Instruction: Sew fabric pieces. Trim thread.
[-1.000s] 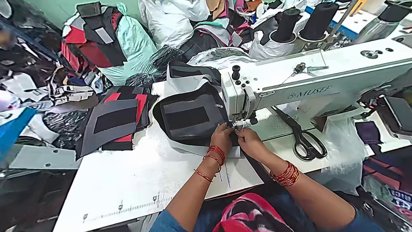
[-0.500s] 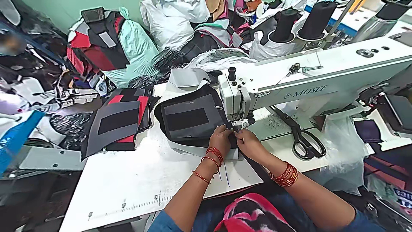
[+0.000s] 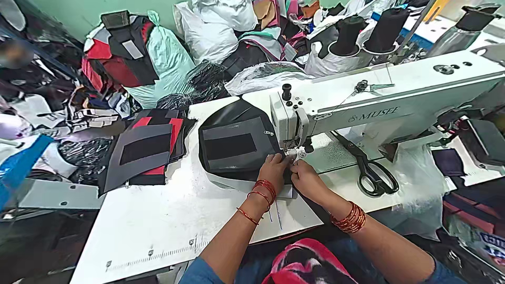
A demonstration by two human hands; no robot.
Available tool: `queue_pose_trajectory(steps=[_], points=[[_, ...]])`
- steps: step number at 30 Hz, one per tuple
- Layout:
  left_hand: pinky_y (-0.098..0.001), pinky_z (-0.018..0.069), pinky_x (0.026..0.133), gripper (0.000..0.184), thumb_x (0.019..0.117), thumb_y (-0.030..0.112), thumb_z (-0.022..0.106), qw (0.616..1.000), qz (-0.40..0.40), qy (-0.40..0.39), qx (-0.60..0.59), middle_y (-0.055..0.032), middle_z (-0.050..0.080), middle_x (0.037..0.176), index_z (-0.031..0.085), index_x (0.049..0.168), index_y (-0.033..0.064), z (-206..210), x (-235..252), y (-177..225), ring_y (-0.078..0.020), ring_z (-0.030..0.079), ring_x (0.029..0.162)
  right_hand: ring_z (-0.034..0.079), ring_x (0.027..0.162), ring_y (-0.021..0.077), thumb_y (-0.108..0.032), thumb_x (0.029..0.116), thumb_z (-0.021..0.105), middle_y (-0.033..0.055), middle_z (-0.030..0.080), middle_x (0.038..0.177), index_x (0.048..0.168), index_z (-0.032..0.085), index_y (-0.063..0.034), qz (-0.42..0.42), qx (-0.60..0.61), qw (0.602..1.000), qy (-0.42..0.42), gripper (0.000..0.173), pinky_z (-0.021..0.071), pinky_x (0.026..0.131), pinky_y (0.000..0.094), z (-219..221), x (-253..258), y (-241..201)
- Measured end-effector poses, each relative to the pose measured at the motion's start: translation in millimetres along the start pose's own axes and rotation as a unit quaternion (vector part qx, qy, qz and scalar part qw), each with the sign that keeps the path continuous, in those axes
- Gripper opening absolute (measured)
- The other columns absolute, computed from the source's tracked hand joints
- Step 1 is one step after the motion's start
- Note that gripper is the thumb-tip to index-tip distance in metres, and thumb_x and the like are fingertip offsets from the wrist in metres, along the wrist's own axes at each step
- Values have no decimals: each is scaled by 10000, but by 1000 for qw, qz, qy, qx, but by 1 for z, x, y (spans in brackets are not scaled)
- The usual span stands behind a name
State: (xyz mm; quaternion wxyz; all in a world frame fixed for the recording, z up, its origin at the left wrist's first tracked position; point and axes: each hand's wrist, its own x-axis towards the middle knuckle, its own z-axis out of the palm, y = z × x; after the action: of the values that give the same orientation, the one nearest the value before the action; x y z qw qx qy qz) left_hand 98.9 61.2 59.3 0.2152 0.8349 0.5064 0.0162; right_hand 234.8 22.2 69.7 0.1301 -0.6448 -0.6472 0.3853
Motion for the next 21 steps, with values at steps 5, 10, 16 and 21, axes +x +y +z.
queue_pose_trajectory(steps=[5,10,16,21], points=[[-433,447,1118,476,941,-79,497,998,9,44,-44,-219,635,1343,675,1354,76,4,-2,-3,-363,573,1302,592,1170,324,-13,1014,451,262,600,1230,1240,659,90,-10,10,1000,19,324,465,1028,396,2,-1,2],[-453,450,1113,418,943,-77,497,994,30,71,-72,-245,662,1285,711,1286,29,10,-8,-6,-395,589,1278,604,1116,324,-5,1003,463,261,612,1184,1196,676,101,-22,13,999,34,306,474,993,384,8,-7,5],[-447,461,1105,346,976,-24,519,994,29,83,-71,-244,669,1268,718,1257,1,13,-8,-4,-394,597,1271,605,1120,318,4,999,463,262,608,1197,1187,680,101,-18,7,999,34,303,478,995,378,9,-7,4],[-447,453,1115,356,969,-20,526,995,23,65,-72,-250,645,1310,700,1280,-7,11,-8,-2,-396,571,1306,603,1114,319,10,992,470,259,609,1188,1195,680,100,-20,10,999,25,305,478,991,380,7,-8,4]])
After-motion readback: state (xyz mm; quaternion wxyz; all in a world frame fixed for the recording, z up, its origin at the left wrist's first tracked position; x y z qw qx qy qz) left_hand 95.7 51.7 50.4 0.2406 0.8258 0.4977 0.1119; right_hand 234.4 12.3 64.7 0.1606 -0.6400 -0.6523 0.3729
